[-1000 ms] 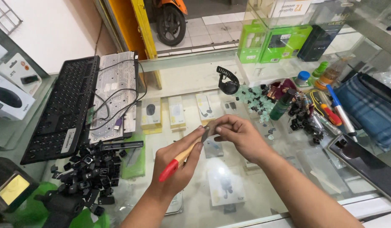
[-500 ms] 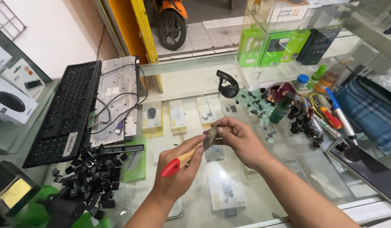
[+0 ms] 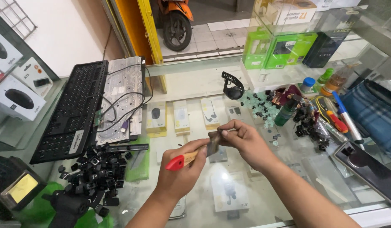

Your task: Cleaning small electronic components using a brush on a service counter

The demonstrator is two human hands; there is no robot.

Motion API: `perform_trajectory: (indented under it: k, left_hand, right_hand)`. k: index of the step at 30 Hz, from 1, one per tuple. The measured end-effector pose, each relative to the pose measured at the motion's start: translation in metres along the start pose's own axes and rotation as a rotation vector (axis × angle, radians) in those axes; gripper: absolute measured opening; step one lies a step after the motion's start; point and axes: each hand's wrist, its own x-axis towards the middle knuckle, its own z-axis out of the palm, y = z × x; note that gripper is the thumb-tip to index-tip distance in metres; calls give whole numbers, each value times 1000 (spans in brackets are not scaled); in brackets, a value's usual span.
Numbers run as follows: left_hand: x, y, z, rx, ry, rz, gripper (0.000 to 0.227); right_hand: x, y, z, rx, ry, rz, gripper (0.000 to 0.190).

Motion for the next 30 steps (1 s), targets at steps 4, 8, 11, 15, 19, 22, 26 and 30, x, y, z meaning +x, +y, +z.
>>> perform_trajectory:
  k: [4, 8, 11, 15, 19, 22, 26, 30]
  left_hand:
    - [2, 5, 0, -48, 30, 41, 27]
    - [0, 4, 2, -104, -4, -24, 25]
    - [0, 10, 0, -35, 52, 107, 29]
    - [0, 2, 3, -23, -90, -72, 27]
    - [1, 5, 1, -89, 7, -53, 29]
    - [2, 6, -1, -80, 5, -31, 29]
    - [4, 9, -6, -119, -75, -150, 33]
    - [4, 10, -4, -203, 30, -163, 26]
  right_hand:
    - [-2, -6, 3, -21, 38, -1, 14]
    - [0, -7, 2, 14, 72, 27, 11]
    - [0, 1, -4, -60, 39, -60, 13]
    - [0, -4, 1, -38, 62, -23, 8]
    - [-1, -8, 5, -221, 76, -38, 21]
    - [-1, -6, 3, -318, 80, -25, 33]
    - [3, 6, 1, -34, 97, -45, 32]
    - [2, -5, -2, -178, 138, -14, 10]
